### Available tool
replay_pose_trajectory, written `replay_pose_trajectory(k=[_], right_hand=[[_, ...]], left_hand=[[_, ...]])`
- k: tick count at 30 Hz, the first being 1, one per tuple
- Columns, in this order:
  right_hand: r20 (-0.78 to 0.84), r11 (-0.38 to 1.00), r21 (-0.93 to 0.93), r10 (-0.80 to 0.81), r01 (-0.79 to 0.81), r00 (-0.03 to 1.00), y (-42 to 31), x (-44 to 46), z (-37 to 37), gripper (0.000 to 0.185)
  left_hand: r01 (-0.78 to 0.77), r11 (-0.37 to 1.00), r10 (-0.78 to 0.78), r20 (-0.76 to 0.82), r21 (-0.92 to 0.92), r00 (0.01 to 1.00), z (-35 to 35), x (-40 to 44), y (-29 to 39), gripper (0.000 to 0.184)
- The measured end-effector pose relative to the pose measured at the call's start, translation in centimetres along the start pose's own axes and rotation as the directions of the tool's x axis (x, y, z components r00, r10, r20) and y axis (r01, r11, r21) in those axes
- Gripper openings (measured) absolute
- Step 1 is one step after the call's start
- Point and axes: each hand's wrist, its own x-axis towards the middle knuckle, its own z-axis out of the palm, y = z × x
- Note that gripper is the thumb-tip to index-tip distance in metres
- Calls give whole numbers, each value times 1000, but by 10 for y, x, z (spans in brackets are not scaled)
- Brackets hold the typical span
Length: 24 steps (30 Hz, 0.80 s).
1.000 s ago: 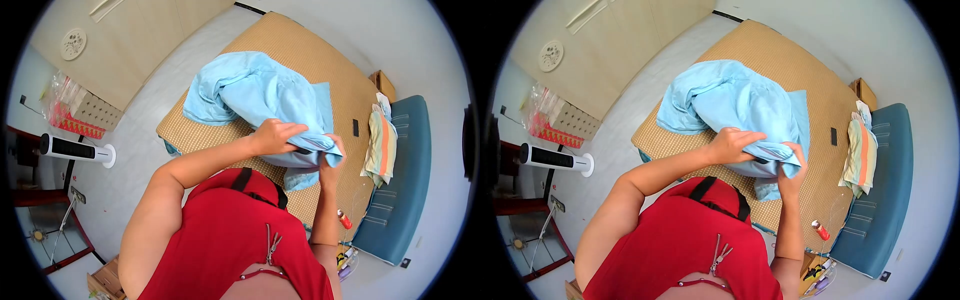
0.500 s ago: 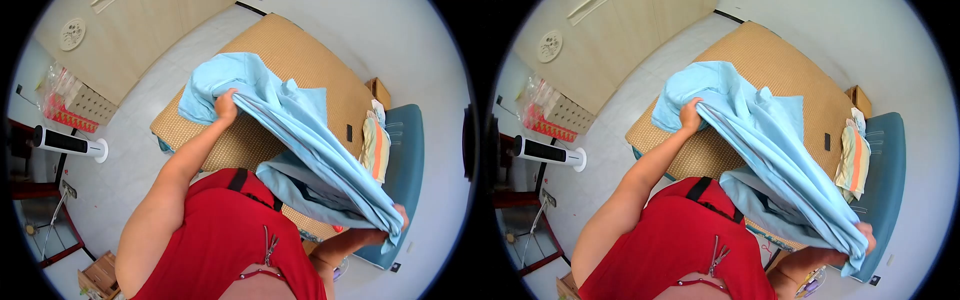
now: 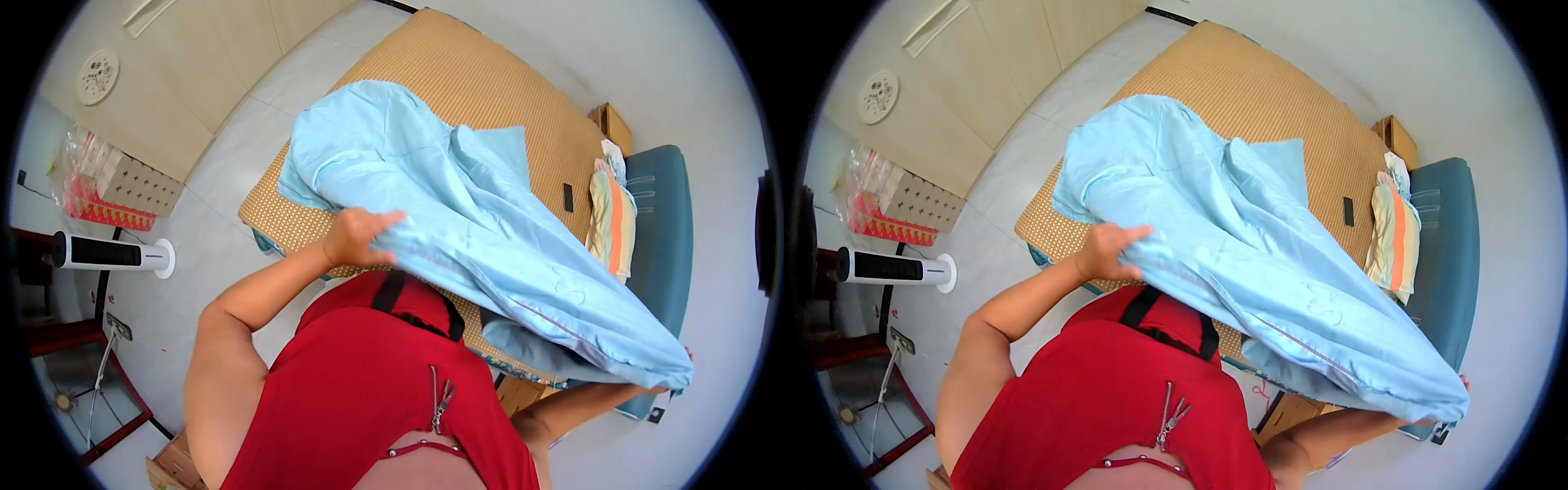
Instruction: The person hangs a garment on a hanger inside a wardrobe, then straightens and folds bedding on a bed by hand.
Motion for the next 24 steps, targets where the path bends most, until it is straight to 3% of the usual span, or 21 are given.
replay_pose_trajectory(k=[1,2,4,5,7,11,16,18,21,23,24], right_hand=[[138,979,-30,-193,199,971,1,-2,3,44],[36,997,-54,-44,46,998,2,-3,7,44],[-169,964,-42,252,-263,953,-33,-9,39,43],[-44,991,-82,105,-109,993,-16,-8,25,41],[-10,995,-93,46,-46,999,-14,-12,25,41],[-46,991,-132,7,-13,999,-30,-19,37,40],[-44,991,-110,-84,79,996,-34,-16,35,36],[-12,976,-162,-151,147,988,-34,-18,36,36],[33,939,-235,-249,250,968,-34,-21,39,35],[5,991,-19,-133,133,991,-40,-28,59,32],[2,993,90,-72,72,997,-41,-30,65,30]], left_hand=[[-41,999,39,201,2,979,-7,-4,5,49],[33,998,-45,220,57,975,-5,-11,-1,50],[177,968,-217,235,177,947,11,-40,-26,53],[305,917,-361,215,256,907,19,-62,-47,57],[506,759,-605,158,409,781,24,-101,-84,40],[724,514,-786,-84,460,612,28,-139,-101,19],[893,181,-859,-376,411,347,25,-193,-142,14],[958,160,-829,-495,236,261,7,-191,-140,17],[966,232,-873,-414,115,259,-27,-190,-168,22],[958,285,-918,-295,-21,266,-66,-184,-228,29],[913,351,-926,-223,-209,305,-91,-175,-269,32]])
